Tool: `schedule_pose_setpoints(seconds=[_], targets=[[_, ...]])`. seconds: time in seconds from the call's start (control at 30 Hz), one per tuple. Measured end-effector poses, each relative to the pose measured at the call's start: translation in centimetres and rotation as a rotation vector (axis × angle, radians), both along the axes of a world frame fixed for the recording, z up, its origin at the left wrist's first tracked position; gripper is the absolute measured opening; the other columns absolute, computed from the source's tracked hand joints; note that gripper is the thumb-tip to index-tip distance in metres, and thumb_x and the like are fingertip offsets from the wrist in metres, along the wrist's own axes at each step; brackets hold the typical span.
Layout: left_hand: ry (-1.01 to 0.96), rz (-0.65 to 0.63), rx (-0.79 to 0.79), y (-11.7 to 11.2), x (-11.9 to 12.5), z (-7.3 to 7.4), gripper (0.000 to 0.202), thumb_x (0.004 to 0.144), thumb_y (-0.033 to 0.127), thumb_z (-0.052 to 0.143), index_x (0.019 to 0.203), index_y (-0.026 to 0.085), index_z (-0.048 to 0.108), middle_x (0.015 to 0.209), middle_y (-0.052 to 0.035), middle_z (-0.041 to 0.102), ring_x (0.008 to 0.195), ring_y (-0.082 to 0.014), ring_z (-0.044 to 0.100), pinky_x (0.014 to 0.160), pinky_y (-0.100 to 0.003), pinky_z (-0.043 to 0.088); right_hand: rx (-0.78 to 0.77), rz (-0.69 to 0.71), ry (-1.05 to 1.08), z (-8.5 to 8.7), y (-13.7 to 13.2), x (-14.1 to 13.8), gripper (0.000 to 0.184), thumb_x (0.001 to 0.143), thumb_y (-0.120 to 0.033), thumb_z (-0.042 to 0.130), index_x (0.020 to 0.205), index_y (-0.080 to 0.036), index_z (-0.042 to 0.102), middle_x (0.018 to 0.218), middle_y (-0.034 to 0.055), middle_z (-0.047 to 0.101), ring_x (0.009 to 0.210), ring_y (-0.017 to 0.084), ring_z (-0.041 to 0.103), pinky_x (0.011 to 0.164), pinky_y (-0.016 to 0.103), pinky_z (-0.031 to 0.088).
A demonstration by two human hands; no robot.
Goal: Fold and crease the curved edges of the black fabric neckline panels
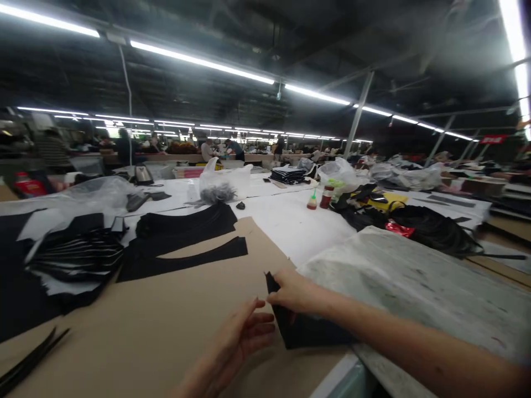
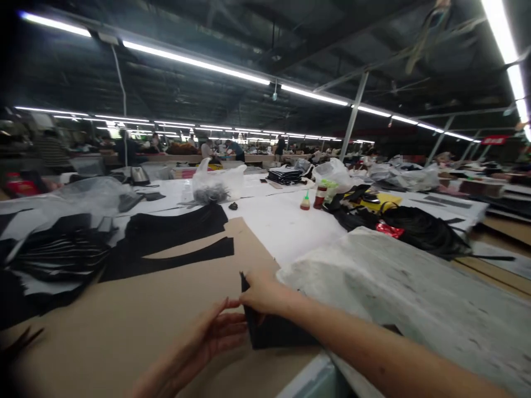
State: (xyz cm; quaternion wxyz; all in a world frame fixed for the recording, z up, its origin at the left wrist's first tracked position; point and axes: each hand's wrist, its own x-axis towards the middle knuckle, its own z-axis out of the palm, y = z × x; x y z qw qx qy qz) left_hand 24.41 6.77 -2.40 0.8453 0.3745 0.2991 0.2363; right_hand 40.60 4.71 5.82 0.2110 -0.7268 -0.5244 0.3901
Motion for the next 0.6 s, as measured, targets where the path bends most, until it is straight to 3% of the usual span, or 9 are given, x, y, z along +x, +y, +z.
schedule_pose_setpoints(seconds=[0.17,0.27,0.37,0.47,0.6], targets=[[0.038,0.177,-0.019,-2.0,-9.2,-0.6,0.055,0.073,0.058,0.069,0.106,0.015,0.062,0.099,-0.0141,0.072,0.102,-0.0299,0.065,0.085,-0.037,0.052,0.059,0.213,-0.054,-3.7,1.1,-10.9,0.013,0.075,-0.026,0.064,0.071,-0.013,0.062,0.066,0.0069,0.064,0.058,0.022,0.064,0.05,0.029,0.051],[0.224,0.355,-0.005,-2.9,-14.3,-0.5,0.065,0.06,0.063,0.075,0.108,0.02,0.063,0.104,-0.0099,0.072,0.104,-0.0314,0.065,0.084,-0.039,0.053,0.168,0.335,-0.043,-5.2,1.4,-16.5,0.016,0.077,-0.027,0.06,0.083,-0.015,0.067,0.085,0.0114,0.07,0.083,0.028,0.067,0.069,0.034,0.053],[0.37,0.544,0.002,-3.6,-18.9,-0.7,0.08,0.05,0.061,0.08,0.118,0.024,0.059,0.104,-0.0076,0.072,0.102,-0.0346,0.065,0.079,-0.043,0.056,0.237,0.482,0.08,-6.9,1.3,-21.1,0.031,0.079,-0.028,0.059,0.107,-0.019,0.065,0.099,0.0067,0.071,0.095,0.024,0.066,0.08,0.032,0.051],[0.463,0.626,-0.021,-3.9,-22.6,-1.6,0.08,0.048,0.056,0.083,0.118,0.024,0.06,0.097,-0.0062,0.073,0.095,-0.0343,0.067,0.074,-0.044,0.057,0.334,0.599,0.265,-8.3,0.6,-23.8,0.043,0.083,-0.023,0.053,0.125,-0.023,0.057,0.111,0.0024,0.069,0.101,0.018,0.064,0.087,0.028,0.048],[0.581,0.628,0.046,-3.8,-26.2,-3.0,0.061,0.046,0.044,0.085,0.099,0.018,0.067,0.081,-0.0053,0.073,0.083,-0.0299,0.069,0.074,-0.037,0.055,0.448,0.539,0.322,-8.7,-0.6,-22.7,0.034,0.084,-0.017,0.051,0.115,-0.021,0.064,0.106,0.0026,0.069,0.094,0.016,0.064,0.084,0.026,0.048]])
